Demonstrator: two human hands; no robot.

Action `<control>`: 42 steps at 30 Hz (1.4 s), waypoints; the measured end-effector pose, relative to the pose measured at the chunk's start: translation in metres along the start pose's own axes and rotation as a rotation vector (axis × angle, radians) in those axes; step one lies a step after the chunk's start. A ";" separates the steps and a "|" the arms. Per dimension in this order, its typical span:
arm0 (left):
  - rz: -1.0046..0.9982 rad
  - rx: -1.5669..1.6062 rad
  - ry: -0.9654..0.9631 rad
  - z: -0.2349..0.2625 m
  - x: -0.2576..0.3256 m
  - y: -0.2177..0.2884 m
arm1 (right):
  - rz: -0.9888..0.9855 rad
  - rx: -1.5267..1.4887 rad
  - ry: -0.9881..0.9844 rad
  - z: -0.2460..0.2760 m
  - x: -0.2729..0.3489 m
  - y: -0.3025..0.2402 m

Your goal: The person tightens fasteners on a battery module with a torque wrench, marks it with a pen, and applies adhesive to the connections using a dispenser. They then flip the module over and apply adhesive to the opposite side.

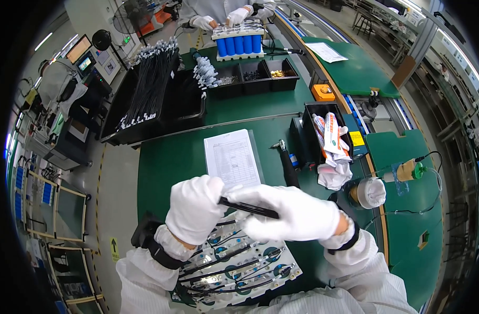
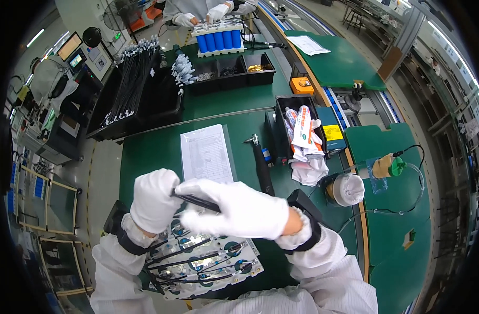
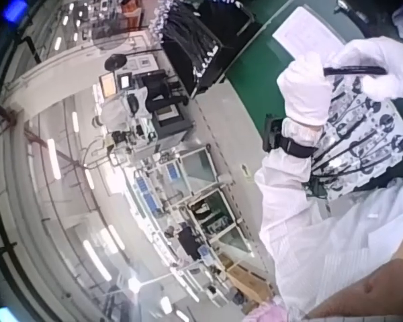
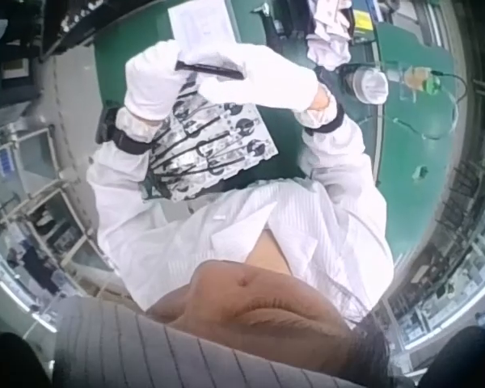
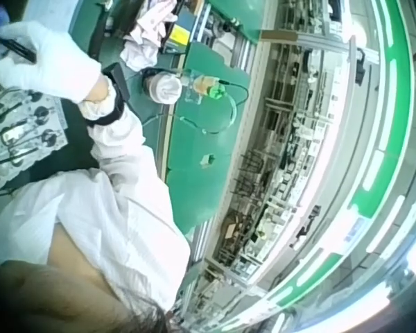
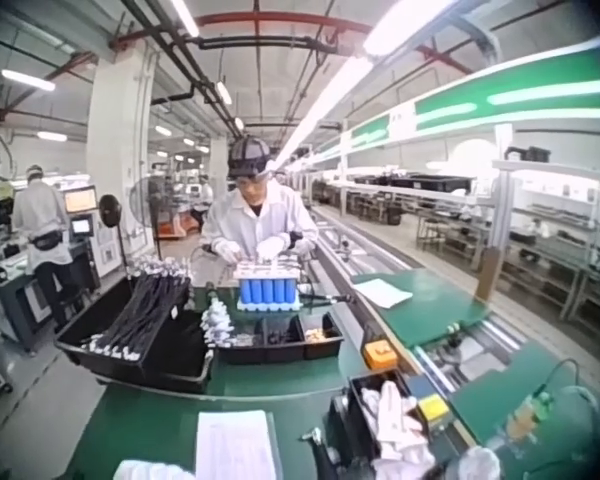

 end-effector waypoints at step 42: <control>0.397 0.110 -0.016 -0.004 0.082 -0.006 | -0.014 -0.178 0.720 0.011 0.045 0.084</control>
Point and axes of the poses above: each hand's wrist, its own x-axis away from the middle knuckle, its own z-axis out of the back of the hand, y = z × x, the point moved 10 cm from there along -x, towards the middle knuckle, and after that the axes turned 14 degrees about -x, right-handed, at the moved point
